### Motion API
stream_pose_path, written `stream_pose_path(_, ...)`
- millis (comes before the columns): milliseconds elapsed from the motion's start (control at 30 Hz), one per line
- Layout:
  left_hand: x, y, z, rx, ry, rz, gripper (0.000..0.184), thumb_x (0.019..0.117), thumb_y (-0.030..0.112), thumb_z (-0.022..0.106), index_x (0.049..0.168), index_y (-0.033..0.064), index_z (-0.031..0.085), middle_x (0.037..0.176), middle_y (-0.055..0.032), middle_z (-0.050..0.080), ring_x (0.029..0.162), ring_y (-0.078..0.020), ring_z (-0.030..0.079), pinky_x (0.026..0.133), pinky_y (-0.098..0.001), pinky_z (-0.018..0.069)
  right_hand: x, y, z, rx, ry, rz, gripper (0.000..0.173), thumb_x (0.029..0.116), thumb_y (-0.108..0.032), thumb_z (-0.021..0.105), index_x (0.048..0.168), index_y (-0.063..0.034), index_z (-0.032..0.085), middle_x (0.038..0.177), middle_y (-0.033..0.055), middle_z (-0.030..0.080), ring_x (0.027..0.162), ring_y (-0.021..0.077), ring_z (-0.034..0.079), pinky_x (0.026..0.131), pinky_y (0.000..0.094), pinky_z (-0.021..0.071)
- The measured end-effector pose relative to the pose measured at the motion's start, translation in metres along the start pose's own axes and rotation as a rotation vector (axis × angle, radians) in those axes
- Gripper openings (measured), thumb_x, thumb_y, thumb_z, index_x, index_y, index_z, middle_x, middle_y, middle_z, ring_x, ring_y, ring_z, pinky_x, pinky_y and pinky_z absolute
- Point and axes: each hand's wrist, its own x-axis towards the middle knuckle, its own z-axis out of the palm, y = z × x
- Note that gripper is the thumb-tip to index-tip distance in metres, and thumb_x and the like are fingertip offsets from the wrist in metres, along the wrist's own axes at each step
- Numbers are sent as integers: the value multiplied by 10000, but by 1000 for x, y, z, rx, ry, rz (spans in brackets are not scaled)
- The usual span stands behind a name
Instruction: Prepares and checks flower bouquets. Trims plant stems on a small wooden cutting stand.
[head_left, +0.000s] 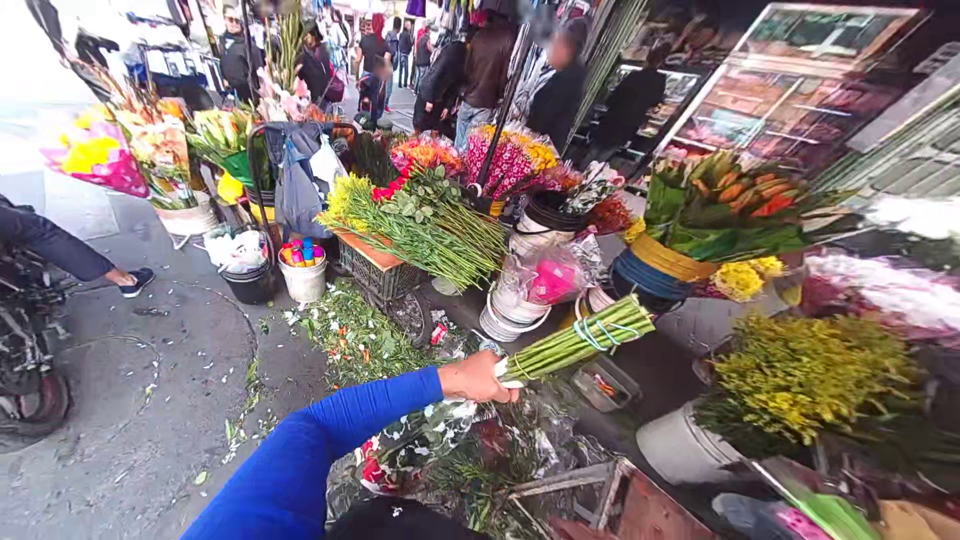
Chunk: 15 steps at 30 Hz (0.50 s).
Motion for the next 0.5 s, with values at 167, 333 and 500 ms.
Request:
stream_pose_path(167, -20, 6, 10, 91, -12, 79, 107, 827, 51, 723, 928, 19, 709, 823, 5, 697, 732, -15, 621, 719, -254, 538, 44, -67, -63, 124, 628, -213, 201, 959, -270, 673, 1036, -114, 773, 1043, 59, 741, 987, 176, 704, 902, 385, 571)
stream_pose_path(333, -25, 13, 18, 227, 8, 82, 150, 829, 111, 735, 944, 16, 717, 842, -30, 704, 774, -44, 644, 750, -290, 546, 82, -118, -84, 10, 1079, -323, 239, 920, -265, 768, 1054, -68, 752, 989, 128, 717, 916, 206, 676, 815, 334, 526)
stream_pose_path(500, -29, 1, 22, 280, 59, -41, 230, 875, 164, 731, 1002, -26, 708, 904, -162, 713, 862, -265, 694, 799, -522, 557, 115, -111, -39, -310, 1281, -313, 126, 961, -187, 695, 1013, -90, 757, 943, 106, 730, 884, 269, 673, 786, 410, 498)
